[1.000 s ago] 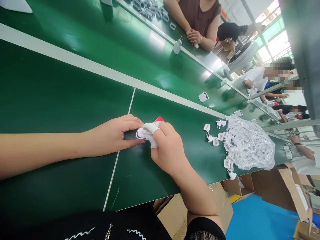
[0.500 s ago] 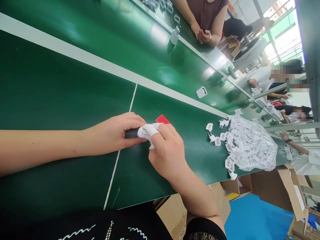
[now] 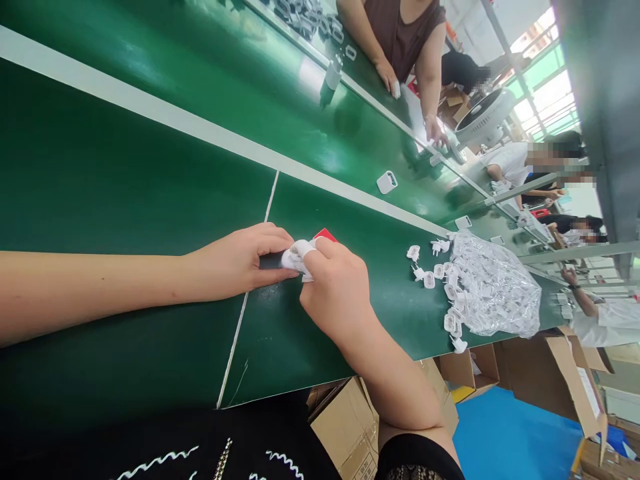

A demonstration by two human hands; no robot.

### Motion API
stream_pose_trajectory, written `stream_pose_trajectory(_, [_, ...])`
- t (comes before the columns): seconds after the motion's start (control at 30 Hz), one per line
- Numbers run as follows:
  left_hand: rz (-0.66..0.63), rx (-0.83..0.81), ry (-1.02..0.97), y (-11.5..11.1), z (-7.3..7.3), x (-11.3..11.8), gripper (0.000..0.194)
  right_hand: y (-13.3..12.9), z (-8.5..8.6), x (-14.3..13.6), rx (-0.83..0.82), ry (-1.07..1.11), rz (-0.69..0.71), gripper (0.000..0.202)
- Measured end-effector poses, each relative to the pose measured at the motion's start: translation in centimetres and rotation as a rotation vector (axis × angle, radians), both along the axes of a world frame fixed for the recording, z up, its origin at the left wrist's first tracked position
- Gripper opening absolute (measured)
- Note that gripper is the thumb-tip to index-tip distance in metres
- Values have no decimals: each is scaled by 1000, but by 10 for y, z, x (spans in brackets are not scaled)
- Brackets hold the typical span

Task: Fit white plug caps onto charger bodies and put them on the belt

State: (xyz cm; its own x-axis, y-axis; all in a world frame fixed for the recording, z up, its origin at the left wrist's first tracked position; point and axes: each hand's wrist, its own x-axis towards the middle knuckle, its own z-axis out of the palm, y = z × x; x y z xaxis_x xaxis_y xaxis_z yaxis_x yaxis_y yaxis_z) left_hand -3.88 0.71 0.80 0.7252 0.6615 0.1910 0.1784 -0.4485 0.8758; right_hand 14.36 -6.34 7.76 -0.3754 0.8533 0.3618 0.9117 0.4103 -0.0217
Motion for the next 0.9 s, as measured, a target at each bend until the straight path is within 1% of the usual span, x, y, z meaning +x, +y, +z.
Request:
stream_pose_trajectory(0.07, [-2,20,-7,0,0,0,32,-1,-4,-1,35,3,-34,33])
stream_pose_trajectory(0.13, [6,44,-9,-1,0,0,34,-4,-10,-3,36,58,-73,31])
stream_pose_trajectory(0.2, [29,72,10,-3,1,1,36,-6,-16,-5,-6,154,-109,30])
stream_pose_trajectory(0.27, [41,91,46,-5,1,3,40,-5,-21,-2,-103,307,-124,31])
stream_pose_trajectory(0.33, [16,94,79,-4,2,3,42,1,-21,10,-277,524,-117,34])
stream_pose_trajectory(0.37, [9,75,93,-3,4,2,43,5,-20,21,-361,631,-125,39])
stream_pose_trajectory(0.4, [17,47,109,1,6,0,45,8,-18,36,-417,716,-158,44])
stream_pose_trajectory(0.43, [50,16,126,6,9,-2,48,12,-16,55,-425,759,-229,50])
stream_pose_trajectory(0.47, [106,-11,144,13,14,-4,51,14,-14,75,-366,748,-353,54])
stream_pose_trajectory(0.5, [184,-21,163,23,19,-6,53,16,-13,97,-257,673,-522,54])
stream_pose_trajectory(0.53, [269,-9,187,36,25,-9,54,16,-13,119,-162,531,-689,53])
stream_pose_trajectory(0.57, [353,23,218,50,31,-11,53,16,-14,139,-129,396,-835,54])
stream_pose_trajectory(0.6, [435,59,256,67,35,-13,50,15,-16,155,-131,302,-955,53])
stream_pose_trajectory(0.63, [512,91,302,84,39,-15,49,14,-18,169,-146,243,-1032,50])
stream_pose_trajectory(0.67, [574,116,343,102,41,-17,48,13,-22,178,-173,220,-1075,44])
stream_pose_trajectory(0.7, [625,133,364,120,41,-19,49,13,-25,184,-193,223,-1086,37])
stream_pose_trajectory(0.8, [690,154,369,164,36,-27,58,13,-34,186,-184,253,-1034,26])
stream_pose_trajectory(0.87, [716,102,394,180,32,-30,65,15,-37,181,-143,318,-978,28])
stream_pose_trajectory(0.9, [762,70,407,184,30,-30,70,16,-38,178,-114,401,-943,33])
